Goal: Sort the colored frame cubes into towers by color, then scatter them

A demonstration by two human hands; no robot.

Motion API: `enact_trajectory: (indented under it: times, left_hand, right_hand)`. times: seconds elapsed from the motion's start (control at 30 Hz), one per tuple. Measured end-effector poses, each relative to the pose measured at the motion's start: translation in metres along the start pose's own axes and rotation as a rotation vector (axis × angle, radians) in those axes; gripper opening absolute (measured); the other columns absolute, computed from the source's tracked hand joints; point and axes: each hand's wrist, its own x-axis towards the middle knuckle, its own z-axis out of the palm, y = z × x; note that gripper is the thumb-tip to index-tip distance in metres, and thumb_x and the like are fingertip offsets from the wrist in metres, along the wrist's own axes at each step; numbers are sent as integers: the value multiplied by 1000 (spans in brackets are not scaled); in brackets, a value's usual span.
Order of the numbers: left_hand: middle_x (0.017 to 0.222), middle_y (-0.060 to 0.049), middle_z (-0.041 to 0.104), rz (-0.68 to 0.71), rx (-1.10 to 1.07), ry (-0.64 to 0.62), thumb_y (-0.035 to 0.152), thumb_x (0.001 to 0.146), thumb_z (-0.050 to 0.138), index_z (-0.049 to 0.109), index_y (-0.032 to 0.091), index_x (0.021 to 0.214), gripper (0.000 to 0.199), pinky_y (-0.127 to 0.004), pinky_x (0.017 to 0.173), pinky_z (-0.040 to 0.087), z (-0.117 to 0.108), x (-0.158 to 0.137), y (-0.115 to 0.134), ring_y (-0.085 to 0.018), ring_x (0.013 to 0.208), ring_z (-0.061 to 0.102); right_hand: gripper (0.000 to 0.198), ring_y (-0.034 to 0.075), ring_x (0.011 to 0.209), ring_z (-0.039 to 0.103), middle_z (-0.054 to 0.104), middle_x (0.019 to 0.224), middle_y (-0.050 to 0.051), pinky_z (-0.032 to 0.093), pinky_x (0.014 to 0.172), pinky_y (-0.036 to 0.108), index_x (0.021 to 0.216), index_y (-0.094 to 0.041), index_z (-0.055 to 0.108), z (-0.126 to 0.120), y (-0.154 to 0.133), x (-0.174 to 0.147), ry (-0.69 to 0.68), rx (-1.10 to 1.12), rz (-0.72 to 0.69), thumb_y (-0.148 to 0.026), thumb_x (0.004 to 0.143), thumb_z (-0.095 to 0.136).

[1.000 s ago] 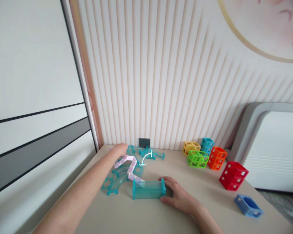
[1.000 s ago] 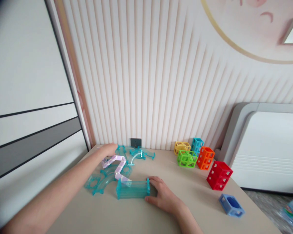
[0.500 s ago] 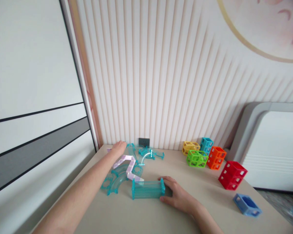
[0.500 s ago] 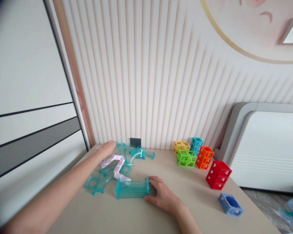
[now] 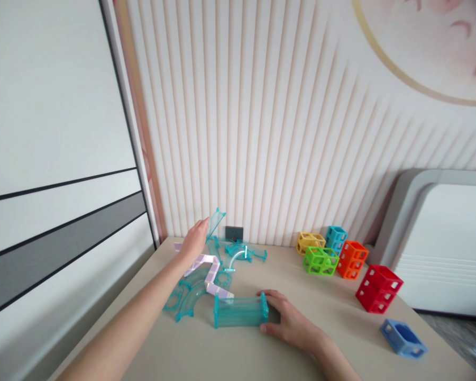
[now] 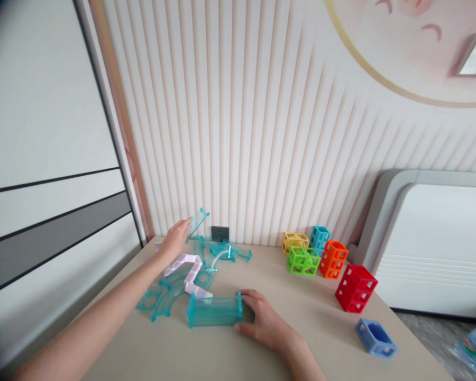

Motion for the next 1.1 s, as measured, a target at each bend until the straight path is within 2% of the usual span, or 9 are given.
enact_trajectory:
  times: [0.13, 0.27, 0.33, 0.43, 0.6, 0.7, 0.8, 0.97, 1.1]
  left_hand:
    - [109, -10, 77, 107, -153, 189, 30, 105, 41, 66, 17, 117, 30, -32, 85, 59, -11, -29, 13, -22, 98, 74]
    - [99, -7, 79, 305, -252, 229, 34, 105, 47, 70, 20, 110, 28, -29, 83, 61, -28, -55, 33, -19, 91, 76]
    - [98, -3, 80, 511, -266, 189, 30, 103, 51, 70, 23, 112, 22, -26, 84, 61, -40, -64, 48, -17, 90, 77]
    - [106, -5, 80, 1030, -68, 134, 13, 100, 50, 67, 21, 122, 29, -28, 73, 63, -58, -78, 78, -18, 82, 77]
    - [105, -8, 80, 1331, 107, 78, 11, 99, 40, 73, 17, 108, 35, -27, 47, 56, -68, -96, 110, -16, 61, 70]
    - [104, -8, 79, 1277, 83, 93, 13, 99, 46, 71, 16, 111, 28, -27, 53, 58, -61, -99, 104, -17, 64, 71]
    - [108, -11, 77, 1010, -62, 98, 27, 101, 55, 63, 15, 123, 27, -34, 77, 63, -52, -100, 86, -22, 87, 74]
    - [134, -13, 64, 442, -367, -42, 31, 99, 54, 46, 22, 143, 45, -37, 102, 56, -30, -124, 54, -25, 124, 63]
    - [130, -10, 67, 317, -479, -31, 29, 94, 62, 53, 27, 137, 43, -36, 101, 56, -8, -151, 38, -25, 121, 65]
  right_hand:
    - [92, 38, 135, 52, 57, 147, 17, 37, 116, 54, 145, -22, 56, -3, 8, -1, 13, 126, -7, -65, 68, 83]
    - [66, 33, 126, 59, 66, 135, 16, 43, 109, 52, 137, -23, 62, -9, 5, 3, 310, 273, 4, -70, 90, 56]
    - [56, 28, 107, 66, 74, 117, 14, 51, 96, 46, 123, -23, 70, -11, -3, 5, 490, 348, -6, -67, 95, 50]
    - [58, 17, 63, 59, 74, 88, 9, 49, 59, 32, 120, -20, 71, -6, -15, 5, 525, 570, -20, -67, 97, 45]
    - [63, 10, 46, 43, 67, 72, 5, 28, 45, 24, 118, -17, 71, 9, -26, -2, 423, 783, 27, -68, 99, 40]
    - [53, 9, 46, 43, 59, 62, 1, 30, 45, 24, 100, -15, 75, 13, -28, -1, 433, 775, 22, -64, 95, 55]
    - [47, 15, 56, 55, 61, 63, 1, 46, 55, 28, 101, -19, 75, 12, -32, 1, 461, 730, -49, -62, 89, 64]
    - [39, 29, 99, 69, 72, 113, 12, 57, 87, 41, 109, -26, 71, 14, -43, 1, 461, 523, -109, -57, 87, 70]
    - [42, 30, 118, 64, 69, 127, 13, 51, 103, 46, 127, -28, 63, 22, -37, 1, 443, 357, -94, -52, 93, 64]
